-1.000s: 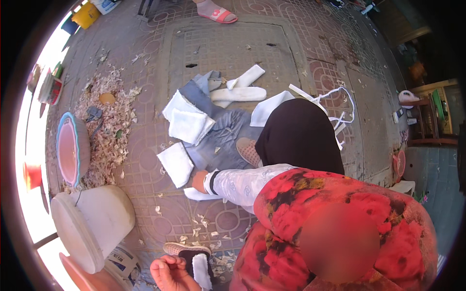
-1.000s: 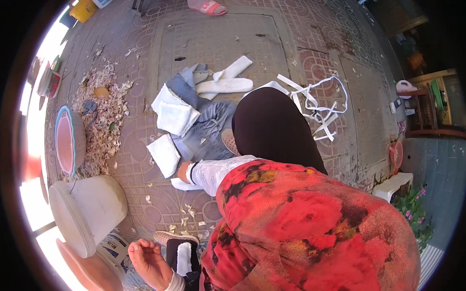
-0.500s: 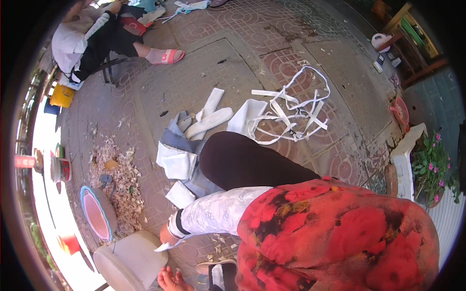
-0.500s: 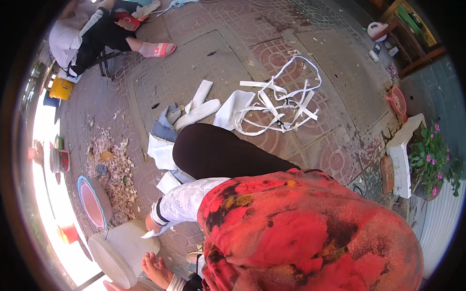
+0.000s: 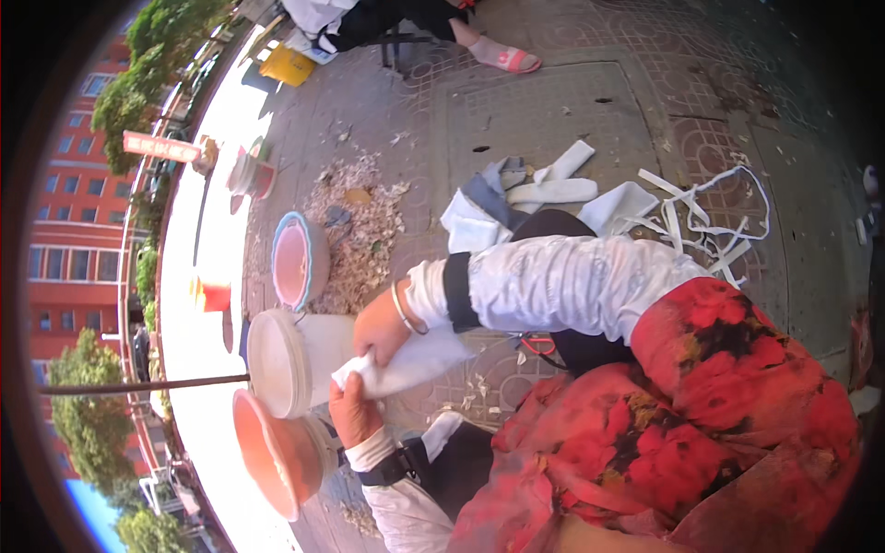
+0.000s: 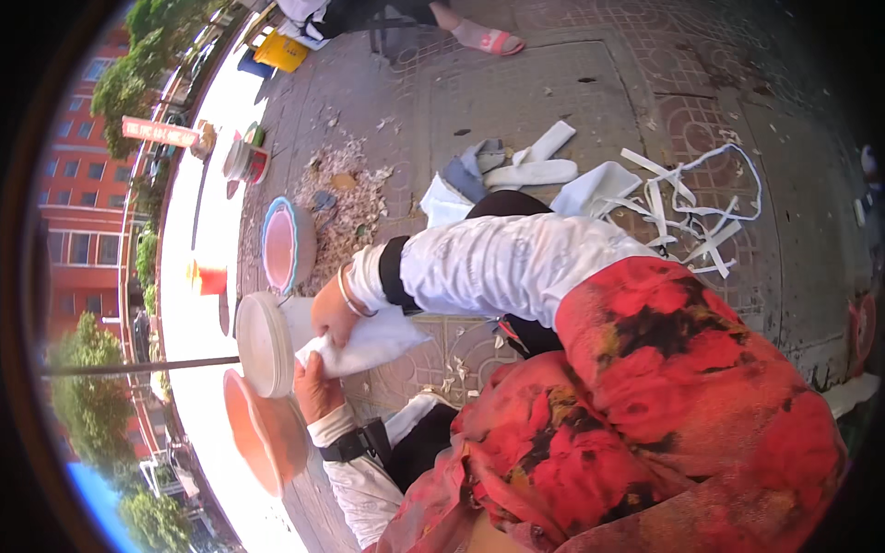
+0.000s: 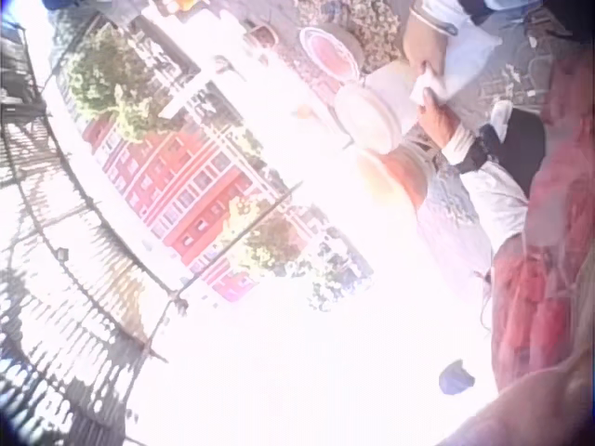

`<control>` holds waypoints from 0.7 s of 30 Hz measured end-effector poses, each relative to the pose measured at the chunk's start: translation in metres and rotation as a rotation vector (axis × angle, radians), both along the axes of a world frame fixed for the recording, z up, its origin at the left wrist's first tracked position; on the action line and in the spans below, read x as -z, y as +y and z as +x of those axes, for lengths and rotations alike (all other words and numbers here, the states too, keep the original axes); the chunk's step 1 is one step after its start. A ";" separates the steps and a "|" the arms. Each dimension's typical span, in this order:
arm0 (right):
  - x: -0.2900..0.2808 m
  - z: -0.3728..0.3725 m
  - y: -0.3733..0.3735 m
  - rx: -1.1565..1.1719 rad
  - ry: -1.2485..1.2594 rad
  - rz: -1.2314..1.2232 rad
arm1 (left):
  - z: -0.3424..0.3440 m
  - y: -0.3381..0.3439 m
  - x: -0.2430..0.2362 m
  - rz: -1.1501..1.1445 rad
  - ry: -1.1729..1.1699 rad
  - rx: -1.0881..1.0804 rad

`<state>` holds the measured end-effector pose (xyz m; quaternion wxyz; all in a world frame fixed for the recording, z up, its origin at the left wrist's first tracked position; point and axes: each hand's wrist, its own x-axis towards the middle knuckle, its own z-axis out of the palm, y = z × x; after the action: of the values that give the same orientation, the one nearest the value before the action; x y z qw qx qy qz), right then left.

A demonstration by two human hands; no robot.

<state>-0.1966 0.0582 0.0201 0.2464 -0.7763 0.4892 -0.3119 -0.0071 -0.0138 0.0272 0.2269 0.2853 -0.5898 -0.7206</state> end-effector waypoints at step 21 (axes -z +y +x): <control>0.000 -0.017 -0.040 0.674 -0.457 0.050 | -0.016 -0.018 -0.012 0.283 0.187 -0.182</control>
<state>-0.2140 0.0186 0.0197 0.2515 -0.4770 0.6562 -0.5279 -0.0229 -0.0316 0.0390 0.3026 0.2986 -0.4308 -0.7961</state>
